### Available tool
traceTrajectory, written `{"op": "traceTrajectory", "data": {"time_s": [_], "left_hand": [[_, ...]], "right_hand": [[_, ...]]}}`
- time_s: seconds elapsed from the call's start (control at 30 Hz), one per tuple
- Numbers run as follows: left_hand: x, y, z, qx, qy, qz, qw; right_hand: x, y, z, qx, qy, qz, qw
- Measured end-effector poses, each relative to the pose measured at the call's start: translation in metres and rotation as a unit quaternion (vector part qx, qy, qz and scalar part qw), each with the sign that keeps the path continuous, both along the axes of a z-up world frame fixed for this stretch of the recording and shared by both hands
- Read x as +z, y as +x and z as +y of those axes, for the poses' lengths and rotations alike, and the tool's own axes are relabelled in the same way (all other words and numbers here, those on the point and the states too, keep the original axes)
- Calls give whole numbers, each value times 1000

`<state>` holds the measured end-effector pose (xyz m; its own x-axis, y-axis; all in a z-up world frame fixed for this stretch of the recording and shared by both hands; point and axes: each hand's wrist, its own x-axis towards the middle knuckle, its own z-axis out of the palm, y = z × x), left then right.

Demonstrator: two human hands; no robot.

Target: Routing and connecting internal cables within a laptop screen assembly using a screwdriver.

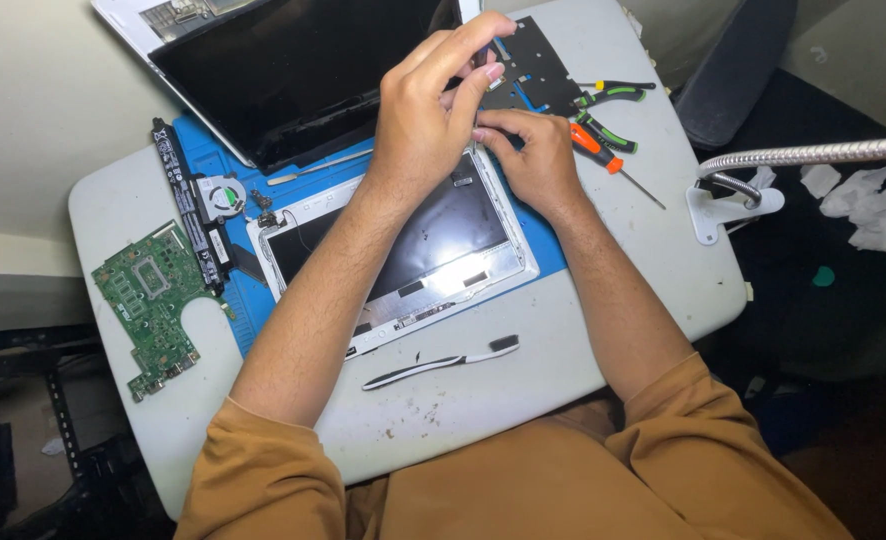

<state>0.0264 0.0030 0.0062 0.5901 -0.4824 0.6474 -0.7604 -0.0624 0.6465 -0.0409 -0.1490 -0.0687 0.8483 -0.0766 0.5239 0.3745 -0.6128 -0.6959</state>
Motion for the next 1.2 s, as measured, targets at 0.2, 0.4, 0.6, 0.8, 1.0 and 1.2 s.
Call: {"op": "traceTrajectory", "data": {"time_s": [0.2, 0.4, 0.6, 0.8, 1.0, 1.2], "left_hand": [[0, 7, 3, -62, -6, 3, 998], [8, 15, 11, -129, 13, -10, 992], [20, 11, 12, -128, 37, -8, 991], [-1, 21, 0, -80, 5, -55, 995], [17, 12, 10, -112, 66, -25, 991], [4, 16, 1, -78, 24, -33, 996]], "right_hand": [[3, 0, -3, -1, 5, 17, 1000], [15, 2, -8, 59, 151, 61, 985], [19, 14, -9, 33, 135, 12, 990], [26, 15, -1, -24, 127, 20, 991], [27, 11, -18, 64, 92, 81, 990], [19, 20, -7, -47, 124, 12, 991]]}}
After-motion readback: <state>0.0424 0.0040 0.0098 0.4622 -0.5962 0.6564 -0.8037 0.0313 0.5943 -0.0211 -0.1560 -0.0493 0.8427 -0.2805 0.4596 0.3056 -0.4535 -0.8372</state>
